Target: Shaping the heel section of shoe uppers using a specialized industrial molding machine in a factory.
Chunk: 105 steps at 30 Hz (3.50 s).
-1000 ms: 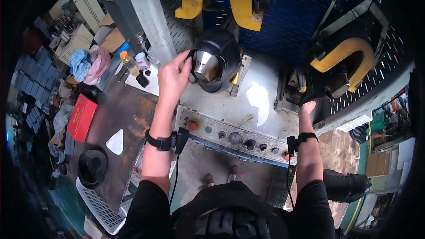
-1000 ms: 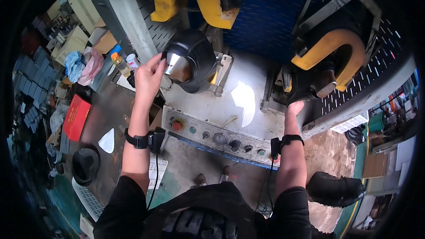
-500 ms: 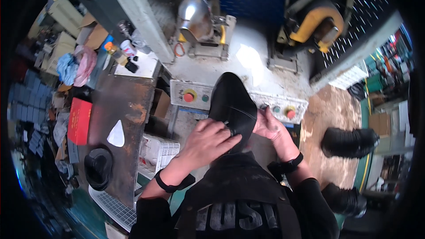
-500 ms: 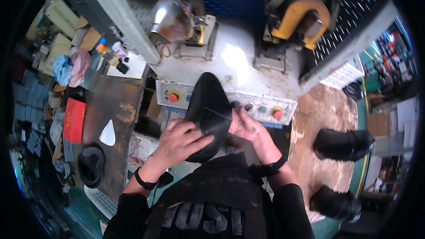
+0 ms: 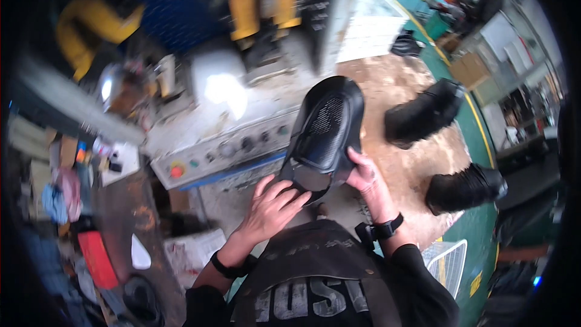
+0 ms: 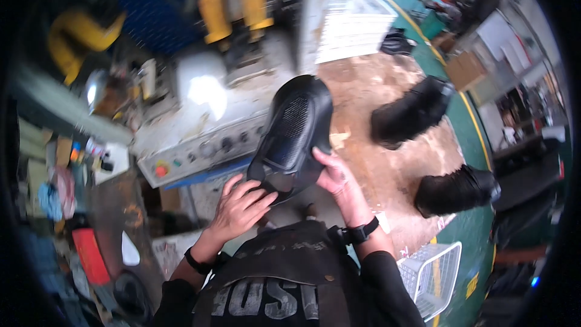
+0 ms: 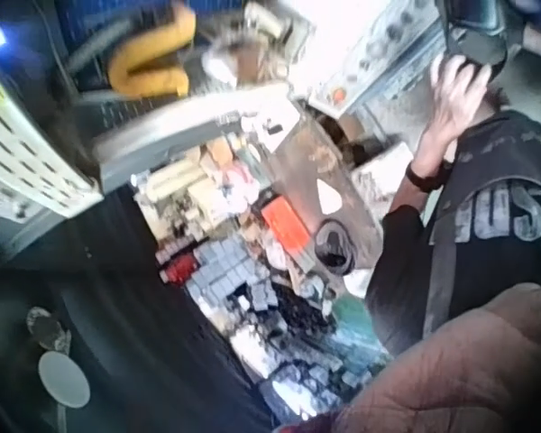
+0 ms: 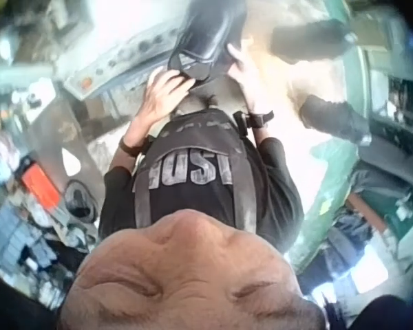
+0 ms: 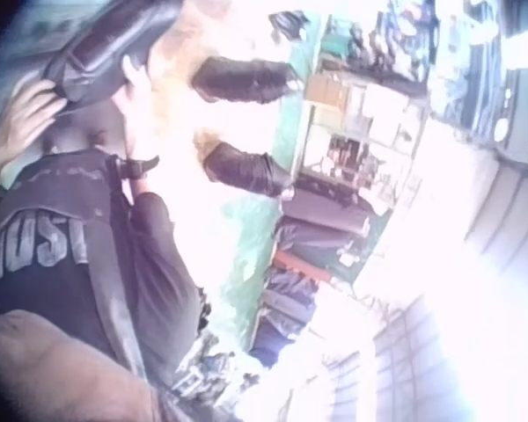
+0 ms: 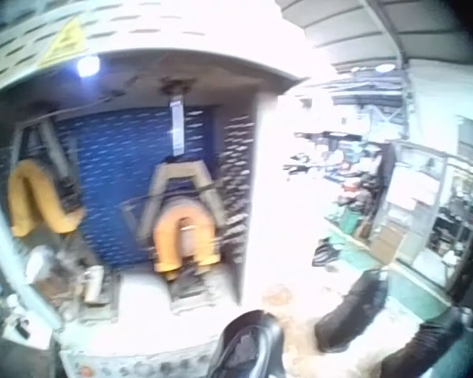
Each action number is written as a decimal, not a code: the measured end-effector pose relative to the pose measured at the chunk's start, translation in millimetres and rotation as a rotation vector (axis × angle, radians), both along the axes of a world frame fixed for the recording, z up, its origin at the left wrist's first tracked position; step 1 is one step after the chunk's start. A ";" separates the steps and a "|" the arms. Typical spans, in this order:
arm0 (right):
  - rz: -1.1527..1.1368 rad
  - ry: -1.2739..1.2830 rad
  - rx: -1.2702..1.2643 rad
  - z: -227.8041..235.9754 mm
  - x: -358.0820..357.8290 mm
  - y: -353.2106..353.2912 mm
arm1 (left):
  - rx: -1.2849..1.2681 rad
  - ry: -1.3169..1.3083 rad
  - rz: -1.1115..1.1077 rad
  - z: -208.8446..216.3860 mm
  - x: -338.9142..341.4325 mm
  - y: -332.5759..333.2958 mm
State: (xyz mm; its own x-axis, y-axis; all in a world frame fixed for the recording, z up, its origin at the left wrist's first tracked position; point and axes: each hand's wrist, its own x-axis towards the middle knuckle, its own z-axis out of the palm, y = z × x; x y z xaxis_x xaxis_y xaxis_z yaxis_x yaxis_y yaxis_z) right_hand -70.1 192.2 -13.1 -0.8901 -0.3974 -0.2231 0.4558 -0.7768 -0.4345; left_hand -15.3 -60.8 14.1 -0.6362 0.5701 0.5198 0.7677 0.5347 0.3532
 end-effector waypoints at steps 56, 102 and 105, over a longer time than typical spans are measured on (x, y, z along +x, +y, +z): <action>1.124 0.251 0.813 -105.6 156.8 -339.7 | 0.671 -0.181 2.741 -192.7 609.0 -500.7; 1.149 0.709 0.518 -123.2 278.9 -686.1 | 0.547 0.070 2.245 -183.4 468.2 -416.0; 1.155 1.033 0.488 -54.0 214.5 -635.5 | 0.624 0.176 1.887 -97.2 410.1 -425.6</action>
